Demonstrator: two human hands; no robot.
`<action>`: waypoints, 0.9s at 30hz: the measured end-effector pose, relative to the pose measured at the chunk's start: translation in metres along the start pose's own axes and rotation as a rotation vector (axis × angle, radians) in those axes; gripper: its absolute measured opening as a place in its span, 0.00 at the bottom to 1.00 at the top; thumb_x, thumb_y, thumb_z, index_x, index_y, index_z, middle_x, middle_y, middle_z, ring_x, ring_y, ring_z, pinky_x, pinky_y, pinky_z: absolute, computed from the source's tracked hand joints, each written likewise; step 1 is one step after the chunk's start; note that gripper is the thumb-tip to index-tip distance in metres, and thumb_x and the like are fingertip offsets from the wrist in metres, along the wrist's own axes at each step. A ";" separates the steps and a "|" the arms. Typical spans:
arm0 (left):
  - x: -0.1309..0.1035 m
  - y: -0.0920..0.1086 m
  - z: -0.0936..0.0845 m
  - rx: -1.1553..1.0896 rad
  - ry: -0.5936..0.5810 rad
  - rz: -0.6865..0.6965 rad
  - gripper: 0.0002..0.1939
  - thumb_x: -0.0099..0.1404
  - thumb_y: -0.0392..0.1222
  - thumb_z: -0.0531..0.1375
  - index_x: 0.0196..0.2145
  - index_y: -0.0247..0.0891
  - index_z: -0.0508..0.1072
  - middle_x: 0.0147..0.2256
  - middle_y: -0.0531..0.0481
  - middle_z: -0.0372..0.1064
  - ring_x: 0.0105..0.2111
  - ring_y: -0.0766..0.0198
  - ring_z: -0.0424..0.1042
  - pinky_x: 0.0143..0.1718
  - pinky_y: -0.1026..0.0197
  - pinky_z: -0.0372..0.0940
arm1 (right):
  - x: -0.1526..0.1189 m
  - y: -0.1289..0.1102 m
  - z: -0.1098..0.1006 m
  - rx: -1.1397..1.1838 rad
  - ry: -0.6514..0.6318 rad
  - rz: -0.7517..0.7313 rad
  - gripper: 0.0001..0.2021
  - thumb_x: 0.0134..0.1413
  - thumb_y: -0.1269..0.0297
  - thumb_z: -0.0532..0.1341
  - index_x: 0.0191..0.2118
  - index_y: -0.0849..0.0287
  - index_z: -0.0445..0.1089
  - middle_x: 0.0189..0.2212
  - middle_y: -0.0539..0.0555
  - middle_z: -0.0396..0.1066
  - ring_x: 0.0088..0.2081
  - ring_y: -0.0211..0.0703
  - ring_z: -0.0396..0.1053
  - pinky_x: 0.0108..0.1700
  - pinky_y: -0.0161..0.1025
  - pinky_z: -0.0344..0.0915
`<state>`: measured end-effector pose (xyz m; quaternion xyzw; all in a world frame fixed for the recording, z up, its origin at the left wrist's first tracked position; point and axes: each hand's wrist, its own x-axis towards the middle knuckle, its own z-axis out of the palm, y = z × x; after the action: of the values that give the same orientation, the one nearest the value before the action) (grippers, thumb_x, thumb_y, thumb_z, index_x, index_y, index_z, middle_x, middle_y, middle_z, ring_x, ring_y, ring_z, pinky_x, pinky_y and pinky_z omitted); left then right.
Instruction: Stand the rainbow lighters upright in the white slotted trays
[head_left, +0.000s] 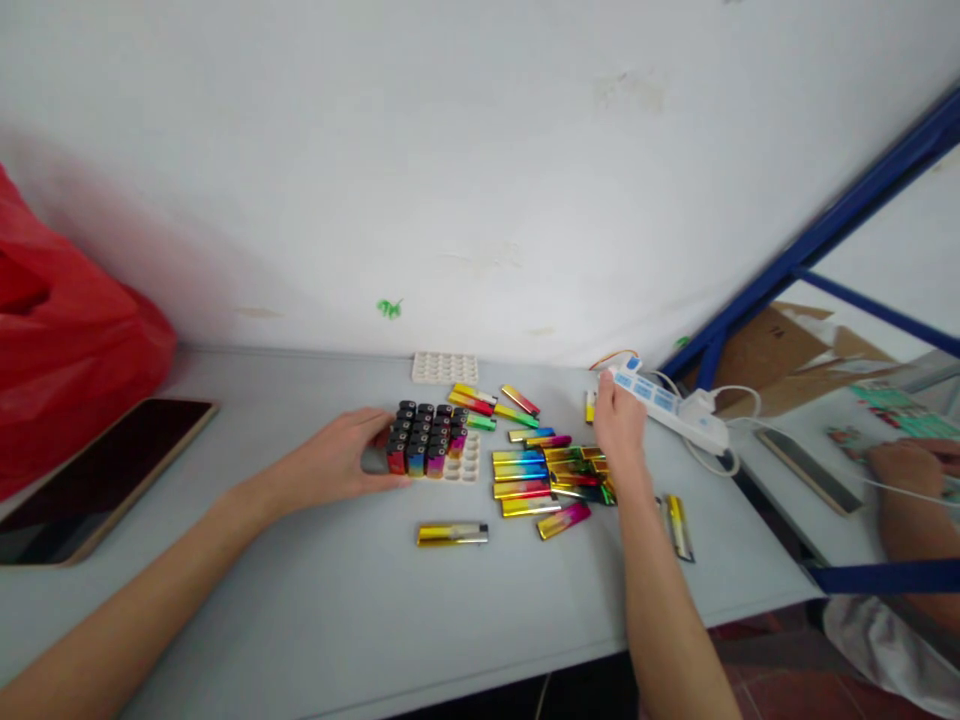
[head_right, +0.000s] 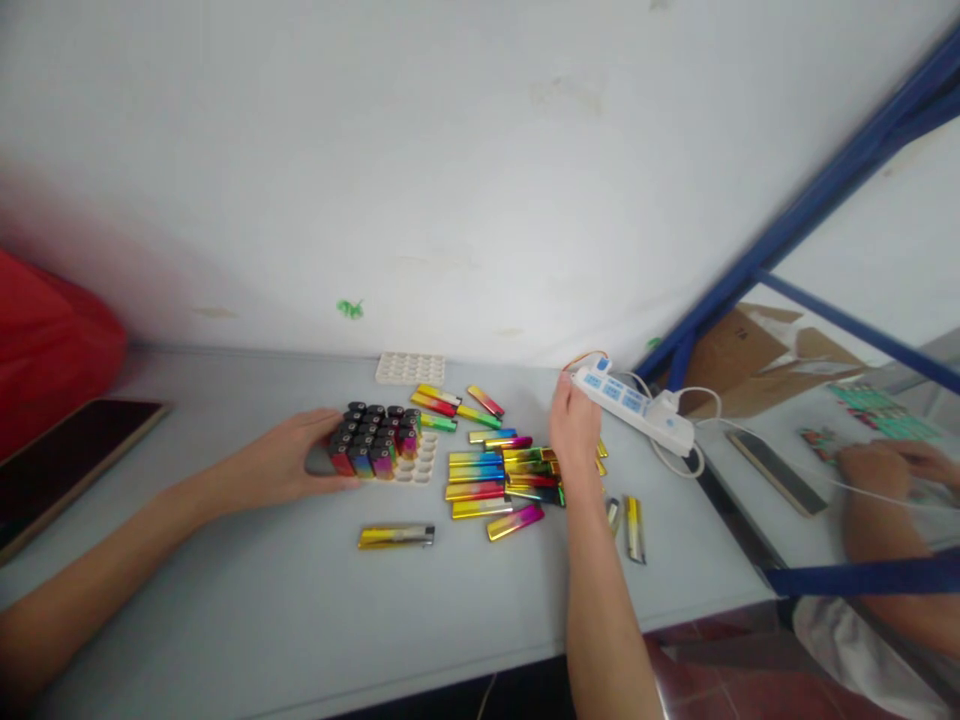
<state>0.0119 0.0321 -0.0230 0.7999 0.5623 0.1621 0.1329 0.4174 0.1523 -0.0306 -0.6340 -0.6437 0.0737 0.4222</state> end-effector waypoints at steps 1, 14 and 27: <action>0.000 0.001 0.000 0.000 -0.001 0.002 0.28 0.61 0.68 0.69 0.41 0.40 0.74 0.44 0.42 0.78 0.44 0.45 0.77 0.49 0.49 0.70 | 0.001 0.005 -0.001 -0.070 0.007 0.025 0.27 0.76 0.43 0.47 0.34 0.55 0.72 0.32 0.66 0.76 0.43 0.64 0.76 0.52 0.55 0.68; -0.001 -0.002 0.001 -0.006 0.019 0.026 0.29 0.62 0.69 0.69 0.43 0.39 0.76 0.44 0.43 0.78 0.44 0.46 0.78 0.50 0.50 0.71 | -0.002 0.030 0.003 -0.408 -0.289 0.126 0.22 0.64 0.62 0.71 0.61 0.63 0.79 0.52 0.67 0.83 0.56 0.59 0.80 0.59 0.48 0.71; -0.001 -0.002 0.002 -0.018 0.015 0.020 0.30 0.62 0.69 0.70 0.45 0.40 0.76 0.45 0.43 0.79 0.46 0.45 0.78 0.52 0.49 0.71 | -0.004 0.002 -0.001 -0.220 -0.354 -0.027 0.06 0.61 0.65 0.70 0.42 0.56 0.85 0.40 0.58 0.86 0.44 0.54 0.84 0.53 0.47 0.74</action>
<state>0.0106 0.0312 -0.0253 0.8029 0.5540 0.1742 0.1342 0.4191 0.1487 -0.0335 -0.6445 -0.7207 0.1076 0.2316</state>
